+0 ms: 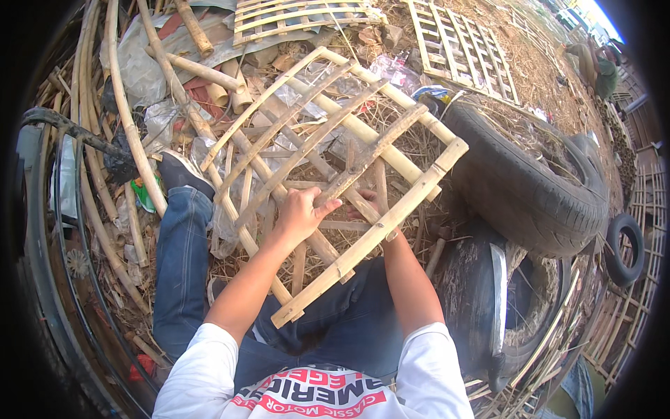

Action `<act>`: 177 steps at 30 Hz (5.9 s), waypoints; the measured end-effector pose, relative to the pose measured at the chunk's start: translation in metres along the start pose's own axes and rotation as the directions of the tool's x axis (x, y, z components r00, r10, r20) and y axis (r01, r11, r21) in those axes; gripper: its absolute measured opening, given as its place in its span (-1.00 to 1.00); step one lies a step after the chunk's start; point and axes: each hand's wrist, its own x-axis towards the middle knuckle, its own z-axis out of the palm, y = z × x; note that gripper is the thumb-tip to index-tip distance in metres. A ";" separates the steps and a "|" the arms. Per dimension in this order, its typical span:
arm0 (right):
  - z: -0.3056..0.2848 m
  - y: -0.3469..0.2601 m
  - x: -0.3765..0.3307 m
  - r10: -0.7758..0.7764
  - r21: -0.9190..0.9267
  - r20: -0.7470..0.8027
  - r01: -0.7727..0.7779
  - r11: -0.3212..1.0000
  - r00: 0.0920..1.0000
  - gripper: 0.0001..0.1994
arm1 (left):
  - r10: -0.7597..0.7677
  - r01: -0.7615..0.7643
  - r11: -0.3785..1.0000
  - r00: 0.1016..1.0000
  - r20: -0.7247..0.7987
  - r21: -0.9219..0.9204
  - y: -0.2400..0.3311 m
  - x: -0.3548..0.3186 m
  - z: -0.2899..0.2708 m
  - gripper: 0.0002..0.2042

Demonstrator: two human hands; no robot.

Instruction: The person assembles a square bamboo lattice frame by hand, positioning thin bamboo strips, hammering small nails to secure the joints, and then splitting a piece of bamboo into thinner strips.

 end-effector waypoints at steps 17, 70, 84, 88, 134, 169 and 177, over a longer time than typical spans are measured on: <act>-0.008 0.035 0.052 -0.203 -0.249 0.041 0.207 0.946 0.978 -0.62 | -0.130 0.124 0.992 0.949 0.286 0.038 -0.002 0.011 0.014 -0.37; 0.062 -0.055 -0.085 -0.398 -0.589 -0.431 0.081 0.804 0.810 -0.78 | -0.262 0.039 0.838 0.904 0.339 0.544 -0.067 0.127 0.069 -0.24; 0.060 -0.066 0.051 -0.502 -0.978 -0.088 0.022 0.209 0.861 -0.83 | -0.219 0.078 0.851 0.952 0.215 0.519 -0.067 0.118 0.080 -0.34; 0.066 -0.068 0.063 -0.252 -0.845 -0.288 -0.121 0.521 0.924 -0.66 | -0.154 0.048 0.891 0.967 0.202 0.452 -0.077 0.111 0.081 -0.47; 0.052 -0.069 0.084 0.075 -0.795 -0.343 -0.332 0.507 0.936 -0.87 | -0.186 -0.210 0.883 0.662 0.726 0.419 -0.076 0.234 0.089 -0.22; 0.078 -0.085 -0.015 -0.328 -0.594 -0.487 -0.032 0.804 0.810 -0.77 | -0.027 -0.286 0.889 0.748 0.663 0.358 -0.086 0.228 0.079 -0.21; 0.075 -0.042 -0.021 -0.250 -0.269 -0.574 0.109 0.957 0.780 -0.37 | -0.117 -0.252 0.883 0.698 0.706 0.395 -0.069 0.237 0.072 -0.22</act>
